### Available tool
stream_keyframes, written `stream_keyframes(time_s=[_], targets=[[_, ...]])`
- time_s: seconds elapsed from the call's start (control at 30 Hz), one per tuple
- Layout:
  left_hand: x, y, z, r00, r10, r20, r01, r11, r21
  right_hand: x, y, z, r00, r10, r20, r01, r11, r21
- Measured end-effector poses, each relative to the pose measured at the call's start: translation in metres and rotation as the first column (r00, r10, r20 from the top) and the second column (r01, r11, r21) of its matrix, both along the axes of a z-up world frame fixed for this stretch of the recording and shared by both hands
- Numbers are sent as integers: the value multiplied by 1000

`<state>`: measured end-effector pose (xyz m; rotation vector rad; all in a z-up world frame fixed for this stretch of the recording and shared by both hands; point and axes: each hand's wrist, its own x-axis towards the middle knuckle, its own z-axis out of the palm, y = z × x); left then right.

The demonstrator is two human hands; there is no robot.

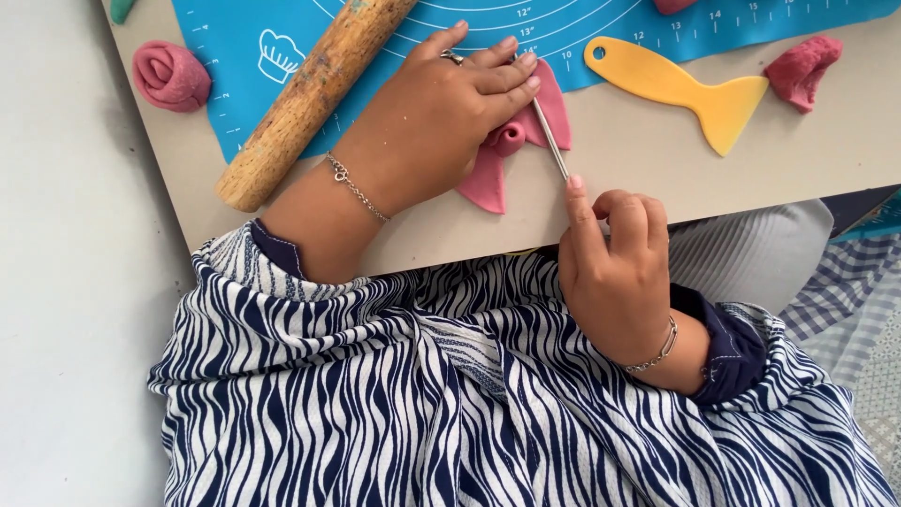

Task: Shaping pink dough into decorative bow and rose shapes on a silicone mat using hands and a sculpting tool.

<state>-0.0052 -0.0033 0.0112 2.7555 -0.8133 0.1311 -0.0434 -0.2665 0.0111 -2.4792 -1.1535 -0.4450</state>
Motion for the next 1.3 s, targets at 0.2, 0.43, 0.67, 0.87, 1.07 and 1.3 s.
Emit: stream_keyframes(time_s=[0.2, 0.43, 0.67, 0.87, 1.07, 1.3], targets=[[6, -6, -2, 1000, -7, -19, 7, 1000, -20, 0, -3, -5, 999, -1, -53, 2, 1000, 17], [4, -4, 5, 999, -1, 48, 2, 1000, -25, 1, -6, -8, 997, 39, -63, -32, 994, 105], [0, 3, 11, 996, -34, -82, 29, 997, -67, 0, -7, -1, 999, 22, -26, -21, 999, 32], [3, 3, 9, 998, -2, -66, 4, 1000, 23, -2, -9, -1, 999, 4, -46, -5, 1000, -9], [9, 0, 5, 998, 0, -60, 2, 1000, 28, -3, -9, -2, 999, -39, -15, 39, 999, -30], [18, -5, -3, 1000, 15, 10, -16, 996, 82, -3, -9, -2, 998, -55, 35, 58, 994, -96]])
